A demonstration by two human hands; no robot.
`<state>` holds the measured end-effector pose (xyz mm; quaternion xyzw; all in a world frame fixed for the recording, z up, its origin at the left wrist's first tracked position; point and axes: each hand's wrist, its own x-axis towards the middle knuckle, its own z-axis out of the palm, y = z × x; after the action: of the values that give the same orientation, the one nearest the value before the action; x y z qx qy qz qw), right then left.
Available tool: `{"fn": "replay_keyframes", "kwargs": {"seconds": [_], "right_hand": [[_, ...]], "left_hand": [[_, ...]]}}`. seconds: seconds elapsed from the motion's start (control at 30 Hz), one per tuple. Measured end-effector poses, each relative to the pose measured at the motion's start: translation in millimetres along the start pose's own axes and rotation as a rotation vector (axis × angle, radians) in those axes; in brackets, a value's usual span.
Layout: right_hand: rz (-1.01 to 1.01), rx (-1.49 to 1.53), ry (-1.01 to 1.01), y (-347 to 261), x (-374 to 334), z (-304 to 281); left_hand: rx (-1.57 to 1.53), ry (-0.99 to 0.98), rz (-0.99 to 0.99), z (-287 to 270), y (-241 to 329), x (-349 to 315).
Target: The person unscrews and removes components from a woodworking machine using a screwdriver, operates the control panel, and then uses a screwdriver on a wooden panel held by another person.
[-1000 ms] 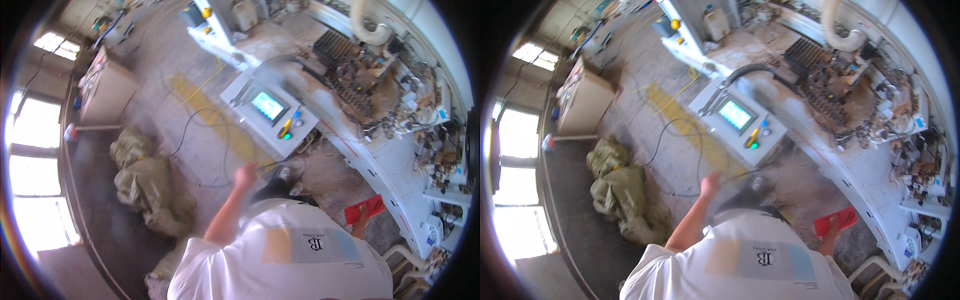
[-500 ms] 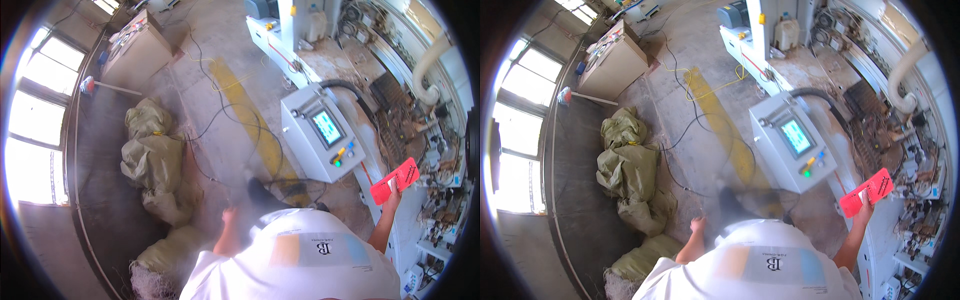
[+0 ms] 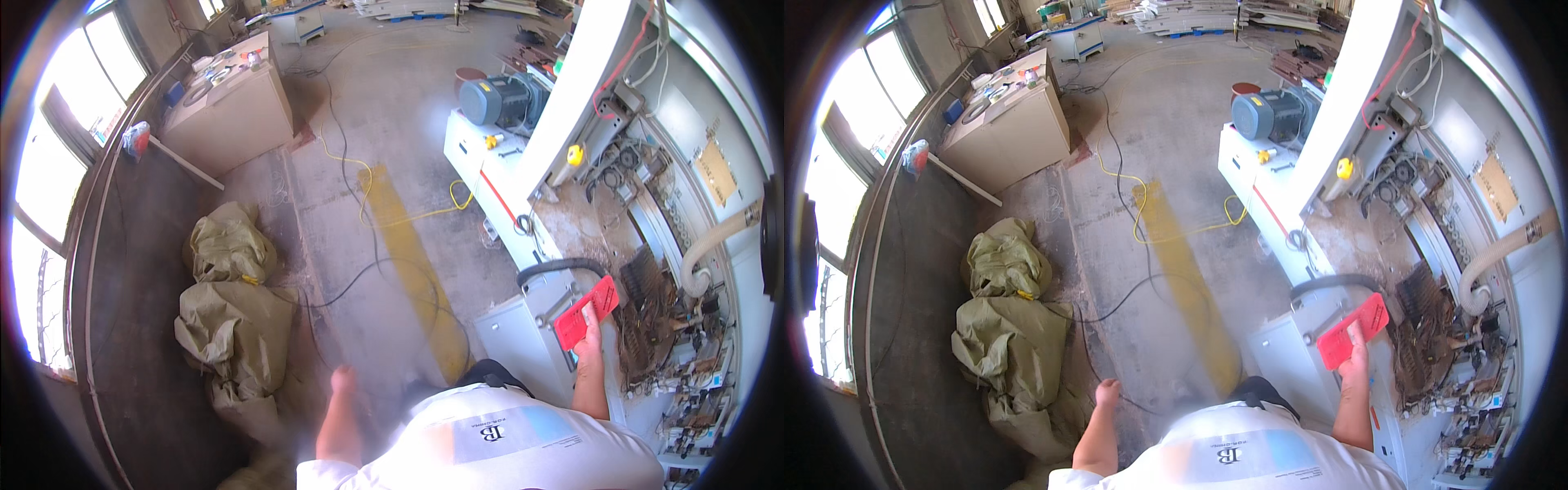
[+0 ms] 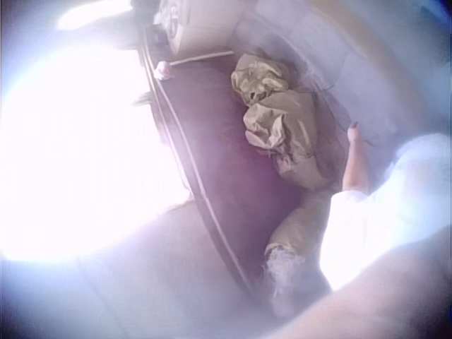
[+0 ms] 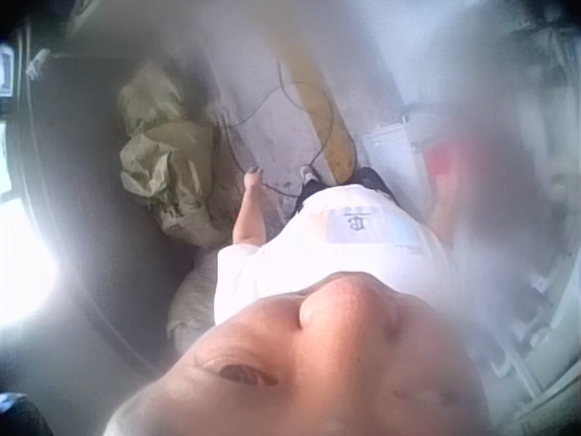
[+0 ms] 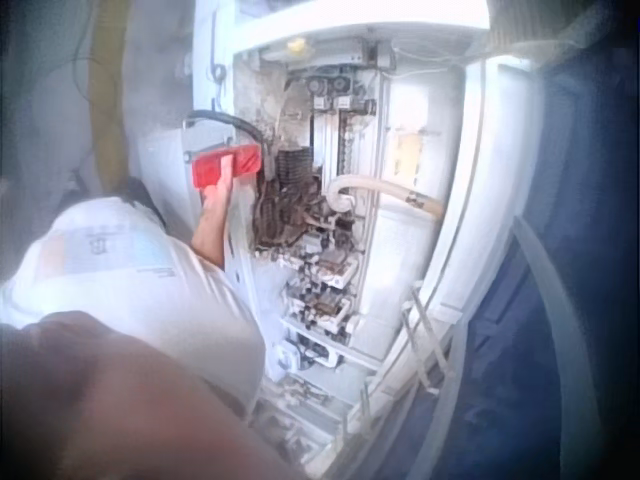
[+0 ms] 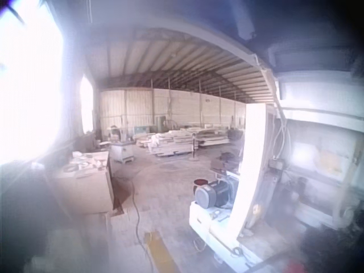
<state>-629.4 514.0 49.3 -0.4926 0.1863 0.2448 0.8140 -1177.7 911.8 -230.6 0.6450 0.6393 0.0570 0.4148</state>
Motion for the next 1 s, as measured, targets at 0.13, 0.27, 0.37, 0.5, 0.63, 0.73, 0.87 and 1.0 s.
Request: {"fn": "replay_keyframes", "kwargs": {"seconds": [0.13,0.27,0.37,0.5,0.63,0.73,0.87,1.0], "right_hand": [[0.027,-0.093,0.052,5,42,52],[0.052,-0.040,-0.007,43,86,122],[0.065,-0.037,-0.015,74,135,161],[0.123,-0.032,-0.018,100,226,229],[0.109,-0.040,-0.050,86,312,327],[0.080,-0.078,-0.191,59,361,452],[0.048,-0.121,-0.205,8,432,533],[-0.021,-0.107,-0.265,3,482,654]], "left_hand": [[-0.114,0.098,0.004,-17,90,64],[-0.065,0.065,0.072,-10,98,120],[-0.113,0.007,-0.023,16,105,147],[0.168,-0.080,-0.053,12,115,200],[0.320,-0.187,-0.179,-12,175,256],[0.104,0.003,-0.230,-43,221,320],[-0.444,0.175,-0.219,-25,388,380],[-0.347,0.153,-0.093,-28,395,500]]}}
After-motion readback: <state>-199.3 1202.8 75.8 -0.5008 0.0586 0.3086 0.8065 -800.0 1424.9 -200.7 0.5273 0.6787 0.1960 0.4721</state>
